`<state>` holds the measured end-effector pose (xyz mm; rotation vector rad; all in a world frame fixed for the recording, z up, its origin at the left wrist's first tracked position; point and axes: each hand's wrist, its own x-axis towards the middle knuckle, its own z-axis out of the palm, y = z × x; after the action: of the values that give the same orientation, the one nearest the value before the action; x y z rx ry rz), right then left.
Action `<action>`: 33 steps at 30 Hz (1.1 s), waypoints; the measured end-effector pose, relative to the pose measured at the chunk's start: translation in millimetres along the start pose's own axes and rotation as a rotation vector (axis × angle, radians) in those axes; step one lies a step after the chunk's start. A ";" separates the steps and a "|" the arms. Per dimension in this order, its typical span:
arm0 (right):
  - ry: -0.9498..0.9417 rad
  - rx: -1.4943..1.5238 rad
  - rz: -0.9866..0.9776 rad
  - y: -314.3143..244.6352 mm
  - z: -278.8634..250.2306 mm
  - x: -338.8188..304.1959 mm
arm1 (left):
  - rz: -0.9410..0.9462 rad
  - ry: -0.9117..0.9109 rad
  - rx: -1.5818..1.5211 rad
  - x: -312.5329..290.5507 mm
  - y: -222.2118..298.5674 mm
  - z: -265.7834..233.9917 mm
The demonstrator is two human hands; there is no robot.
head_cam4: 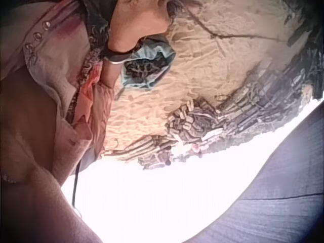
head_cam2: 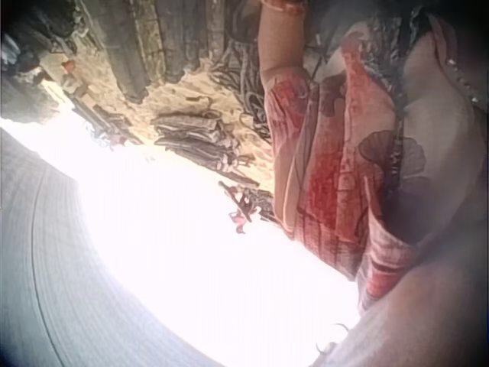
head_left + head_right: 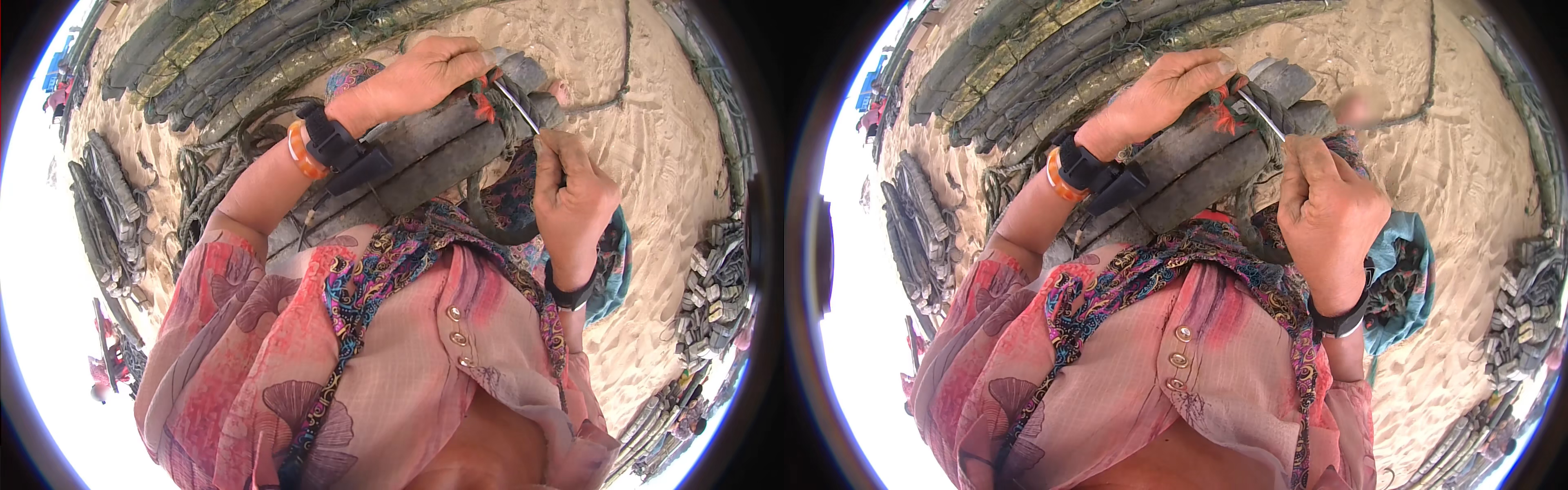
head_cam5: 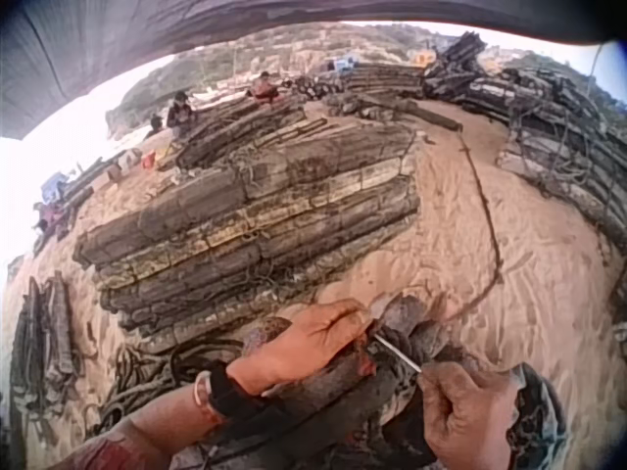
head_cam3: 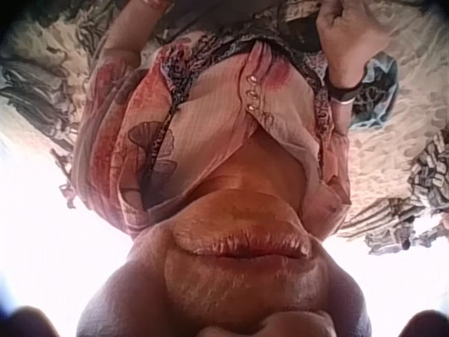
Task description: The recorder is tying ropes around bundles of seaweed fixed to wooden blocks.
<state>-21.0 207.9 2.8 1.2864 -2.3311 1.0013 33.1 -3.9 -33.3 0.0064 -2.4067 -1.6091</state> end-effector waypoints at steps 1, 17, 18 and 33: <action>0.006 -0.098 -0.037 -2.1 0.0 0.1 | 0.012 0.004 0.021 0.2 -0.3 0.7; -0.143 0.245 -0.155 54.0 16.5 36.5 | -0.132 -0.219 -0.240 10.2 -4.3 -8.6; -0.196 0.379 -0.034 53.6 19.1 34.1 | -0.129 -0.231 -0.213 11.3 -4.7 -10.9; -0.037 1.633 0.672 43.6 74.0 16.0 | 0.598 0.070 -0.018 17.4 -20.8 -10.5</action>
<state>-60.8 162.0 -60.0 0.6408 -1.6311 3.4139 15.6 -23.9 -45.0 -0.5888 -2.0604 -1.3159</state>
